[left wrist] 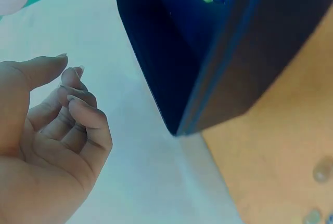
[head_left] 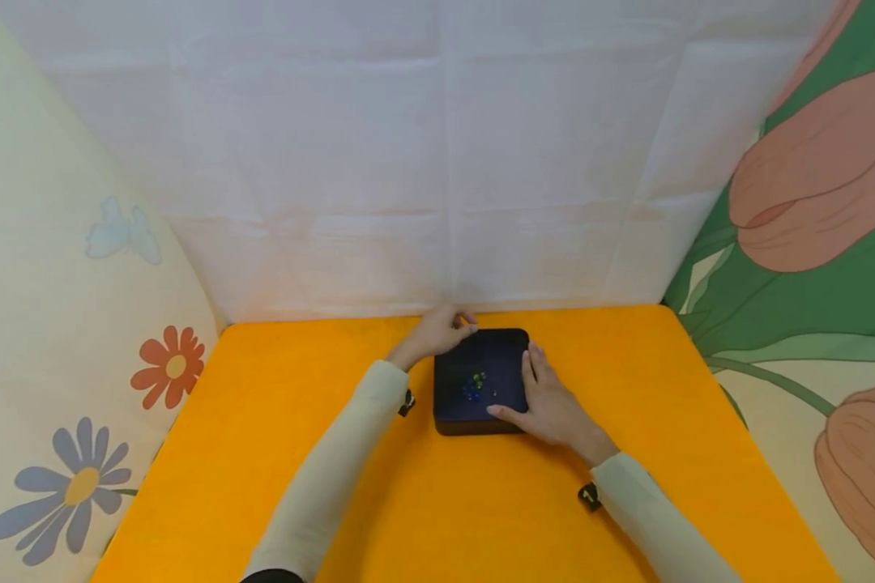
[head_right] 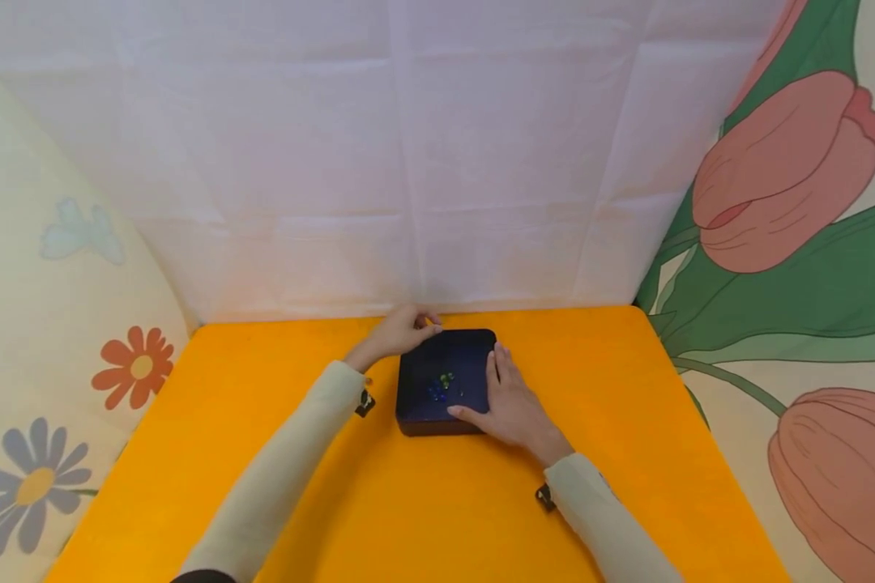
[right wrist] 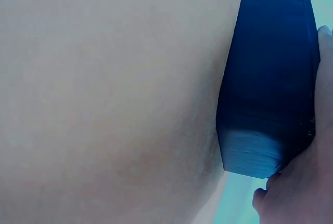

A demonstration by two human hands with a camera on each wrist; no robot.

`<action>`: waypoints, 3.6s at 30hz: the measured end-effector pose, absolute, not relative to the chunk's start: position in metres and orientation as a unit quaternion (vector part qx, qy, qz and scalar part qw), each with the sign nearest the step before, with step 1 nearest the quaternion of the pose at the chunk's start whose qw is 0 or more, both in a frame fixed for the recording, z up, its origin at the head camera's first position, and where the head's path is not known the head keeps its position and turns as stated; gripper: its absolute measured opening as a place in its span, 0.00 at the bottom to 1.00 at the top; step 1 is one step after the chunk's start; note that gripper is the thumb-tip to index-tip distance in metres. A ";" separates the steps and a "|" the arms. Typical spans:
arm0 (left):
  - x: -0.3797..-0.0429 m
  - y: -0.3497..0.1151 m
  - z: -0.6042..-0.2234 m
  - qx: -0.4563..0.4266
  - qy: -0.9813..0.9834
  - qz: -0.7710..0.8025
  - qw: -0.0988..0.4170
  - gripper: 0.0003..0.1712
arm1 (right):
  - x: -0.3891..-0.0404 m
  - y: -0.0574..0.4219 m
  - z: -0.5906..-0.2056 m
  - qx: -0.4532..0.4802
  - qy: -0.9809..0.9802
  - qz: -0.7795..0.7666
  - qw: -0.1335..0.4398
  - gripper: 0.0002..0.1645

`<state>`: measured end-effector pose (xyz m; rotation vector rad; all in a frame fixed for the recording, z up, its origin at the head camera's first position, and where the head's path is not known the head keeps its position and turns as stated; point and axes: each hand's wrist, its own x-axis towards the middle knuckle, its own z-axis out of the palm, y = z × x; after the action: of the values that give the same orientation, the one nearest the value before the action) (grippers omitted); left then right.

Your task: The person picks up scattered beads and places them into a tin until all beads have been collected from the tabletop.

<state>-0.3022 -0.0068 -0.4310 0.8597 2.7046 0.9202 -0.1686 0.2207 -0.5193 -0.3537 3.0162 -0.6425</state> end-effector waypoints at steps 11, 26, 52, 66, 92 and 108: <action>-0.297 -0.062 -0.442 0.244 0.901 0.341 0.113 0.15 | -0.169 0.220 -0.520 -0.116 0.971 -0.210 0.015 0.76; -0.271 -0.142 -0.477 0.198 0.907 0.358 0.098 0.15 | -0.168 0.221 -0.520 -0.118 0.970 -0.212 0.011 0.76; -0.248 -0.175 -0.515 0.134 0.928 0.335 0.094 0.13 | -0.167 0.220 -0.517 -0.115 0.970 -0.216 0.013 0.76; -0.252 -0.174 -0.515 0.145 0.933 0.315 0.096 0.08 | -0.167 0.221 -0.519 -0.114 0.970 -0.213 0.015 0.76; -0.252 -0.173 -0.514 0.131 0.930 0.327 0.103 0.09 | -0.168 0.222 -0.518 -0.121 0.969 -0.215 0.016 0.76; -0.251 -0.175 -0.509 0.119 0.927 0.336 0.118 0.13 | -0.167 0.222 -0.517 -0.119 0.969 -0.216 0.016 0.76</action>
<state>-0.2505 -0.1753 -0.5091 0.3486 2.7111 0.9828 -0.1667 0.2215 -0.5170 -0.3695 3.0141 -0.6708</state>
